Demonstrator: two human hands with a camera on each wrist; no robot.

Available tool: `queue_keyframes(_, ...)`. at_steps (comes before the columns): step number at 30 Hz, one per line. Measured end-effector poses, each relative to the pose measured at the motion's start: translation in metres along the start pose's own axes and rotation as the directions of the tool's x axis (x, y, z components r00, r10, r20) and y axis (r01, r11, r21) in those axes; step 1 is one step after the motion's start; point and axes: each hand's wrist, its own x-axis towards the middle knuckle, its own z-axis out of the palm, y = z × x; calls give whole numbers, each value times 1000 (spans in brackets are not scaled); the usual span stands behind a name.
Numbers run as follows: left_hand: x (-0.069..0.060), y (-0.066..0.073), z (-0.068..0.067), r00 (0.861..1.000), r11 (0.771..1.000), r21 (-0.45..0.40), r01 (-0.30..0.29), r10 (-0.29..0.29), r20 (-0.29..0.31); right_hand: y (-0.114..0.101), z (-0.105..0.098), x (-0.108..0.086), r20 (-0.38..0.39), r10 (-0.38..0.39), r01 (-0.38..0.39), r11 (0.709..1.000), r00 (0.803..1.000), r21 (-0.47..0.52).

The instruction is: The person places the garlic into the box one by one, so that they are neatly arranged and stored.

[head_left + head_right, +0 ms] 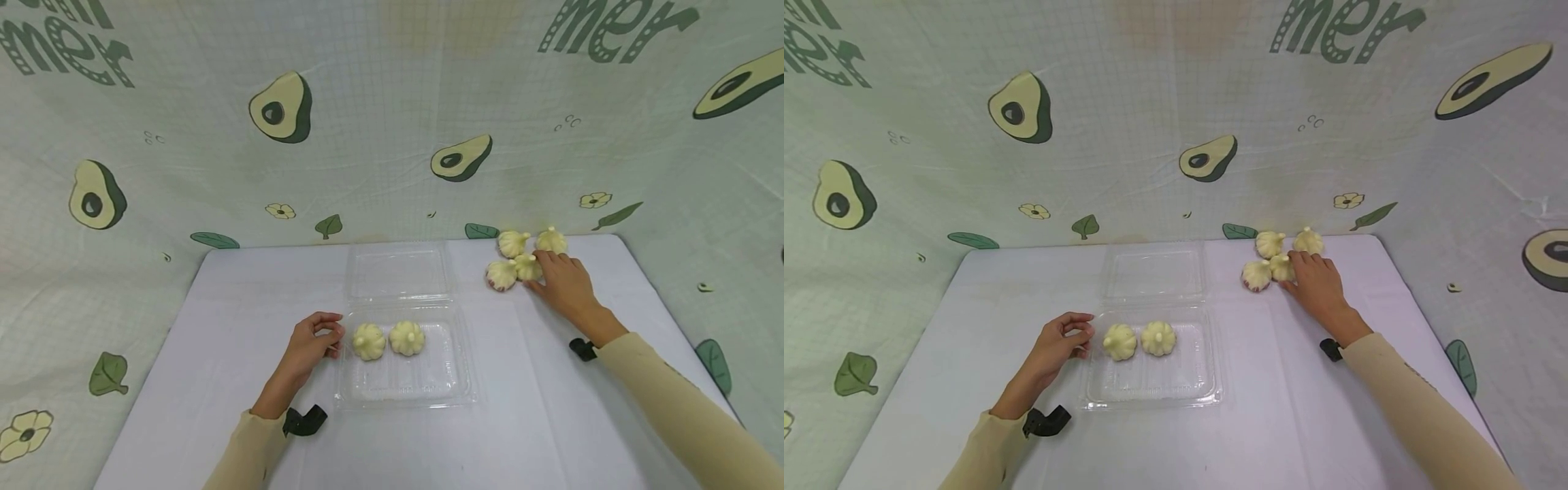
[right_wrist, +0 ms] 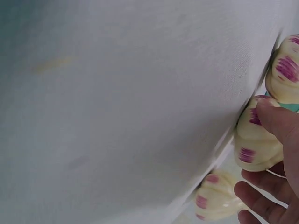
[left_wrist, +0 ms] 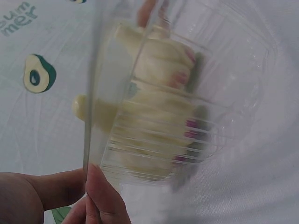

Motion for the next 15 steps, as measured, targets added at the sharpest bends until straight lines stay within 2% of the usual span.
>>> queue_keyframes(6,-1,2,0,1000,1000,-6,4,-4,3,0,-11,-8,40,60,-60,998,997,1)
queue_keyframes(15,-2,3,1,1000,1000,0,8,-8,2,3,-38,-29,-44,74,-75,997,996,-8)
